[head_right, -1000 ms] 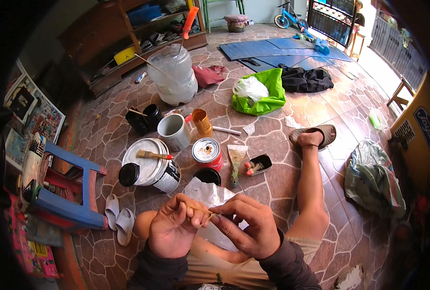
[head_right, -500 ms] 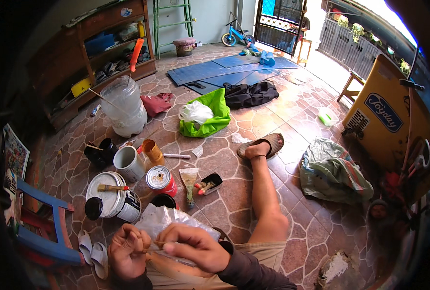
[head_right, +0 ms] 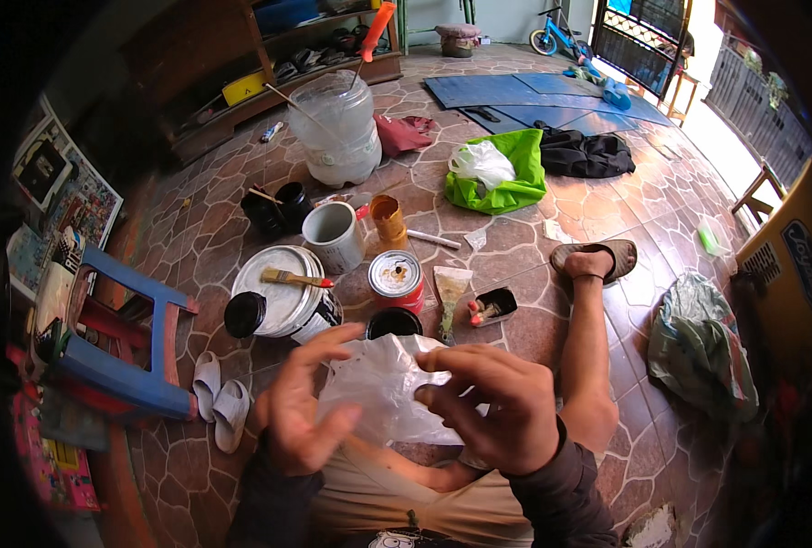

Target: The person sits on the floor and handles several paint cans and containers. They open a gold-colored can, scrape residue from its lid with a putty knife, and then open a black paint can. They pour liquid from a plastic bottle into the black can and stir the contents with a stick. Finally, they stand up and walk toward the gate.

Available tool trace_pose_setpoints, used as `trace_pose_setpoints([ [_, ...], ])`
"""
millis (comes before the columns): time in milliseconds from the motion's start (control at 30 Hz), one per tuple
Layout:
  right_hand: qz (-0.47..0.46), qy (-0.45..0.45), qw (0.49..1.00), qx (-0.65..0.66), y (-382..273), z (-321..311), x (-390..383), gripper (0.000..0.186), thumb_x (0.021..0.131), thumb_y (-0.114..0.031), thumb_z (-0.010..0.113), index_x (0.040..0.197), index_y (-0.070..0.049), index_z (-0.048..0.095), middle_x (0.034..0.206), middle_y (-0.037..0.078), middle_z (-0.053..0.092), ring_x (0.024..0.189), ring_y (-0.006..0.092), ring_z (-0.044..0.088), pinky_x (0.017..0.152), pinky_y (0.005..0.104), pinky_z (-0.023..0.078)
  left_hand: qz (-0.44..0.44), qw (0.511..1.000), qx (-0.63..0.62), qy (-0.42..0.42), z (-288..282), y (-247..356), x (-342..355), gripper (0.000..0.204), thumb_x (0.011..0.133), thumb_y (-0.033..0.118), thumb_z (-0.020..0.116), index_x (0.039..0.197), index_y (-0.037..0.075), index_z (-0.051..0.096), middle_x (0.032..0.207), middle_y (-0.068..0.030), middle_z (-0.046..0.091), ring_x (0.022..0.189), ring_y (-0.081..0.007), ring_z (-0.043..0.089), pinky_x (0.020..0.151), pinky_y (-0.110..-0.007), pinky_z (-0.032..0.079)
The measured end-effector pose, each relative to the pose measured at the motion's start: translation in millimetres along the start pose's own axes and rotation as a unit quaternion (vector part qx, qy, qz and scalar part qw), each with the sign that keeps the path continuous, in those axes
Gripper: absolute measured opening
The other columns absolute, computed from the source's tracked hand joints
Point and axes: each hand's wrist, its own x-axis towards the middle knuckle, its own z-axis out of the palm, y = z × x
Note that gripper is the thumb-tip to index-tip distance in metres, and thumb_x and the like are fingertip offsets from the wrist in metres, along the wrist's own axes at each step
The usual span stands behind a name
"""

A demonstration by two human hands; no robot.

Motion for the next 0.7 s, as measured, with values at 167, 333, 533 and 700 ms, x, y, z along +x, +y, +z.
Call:
trace_pose_setpoints([
  [167, -0.152, -0.107, 0.956, -0.225, 10, 26, 19, 0.029, 0.074, -0.004, 0.073, 0.103, -0.005, 0.069, 0.101, 0.011, 0.068, 0.076, 0.0257, 0.07, 0.064, 0.0334, 0.057, 0.071, 0.975, 0.197, -0.076, 32, -44, -1, 0.063, 0.07, 0.017, 0.079, 0.125, 0.001, 0.053, 0.127, -0.0181, 0.059, 0.128, -0.0365, 0.052, 0.108, -0.048, 0.036],
  [333, -0.165, -0.15, 0.939, -0.263, 34, 42, 22, 0.028, 0.073, -0.017, 0.069, 0.098, -0.007, 0.062, 0.098, 0.009, 0.061, 0.07, 0.0267, 0.066, 0.055, 0.0371, 0.053, 0.016, 0.996, 0.093, 0.002, 50, -72, -14, 0.071, 0.072, 0.022, 0.081, 0.129, -0.004, 0.047, 0.124, -0.0201, 0.059, 0.122, -0.0328, 0.056, 0.103, -0.043, 0.043],
  [533, -0.097, -0.17, 0.959, -0.203, 49, 46, 29, 0.045, 0.071, -0.023, 0.076, 0.106, -0.005, 0.055, 0.094, 0.015, 0.06, 0.075, 0.0365, 0.065, 0.06, 0.0439, 0.052, 0.073, 0.986, 0.145, 0.041, 53, -83, -22, 0.081, 0.07, 0.03, 0.084, 0.133, -0.002, 0.044, 0.129, -0.0209, 0.053, 0.115, -0.0342, 0.058, 0.099, -0.042, 0.046],
  [700, -0.019, -0.166, 0.965, -0.202, 51, 39, 22, 0.048, 0.073, -0.027, 0.079, 0.106, -0.004, 0.053, 0.101, 0.017, 0.058, 0.08, 0.0385, 0.064, 0.063, 0.0447, 0.052, 0.113, 0.977, 0.171, 0.062, 60, -81, -22, 0.073, 0.07, 0.038, 0.081, 0.128, 0.003, 0.053, 0.111, -0.0106, 0.064, 0.11, -0.0319, 0.058, 0.102, -0.048, 0.034],
])
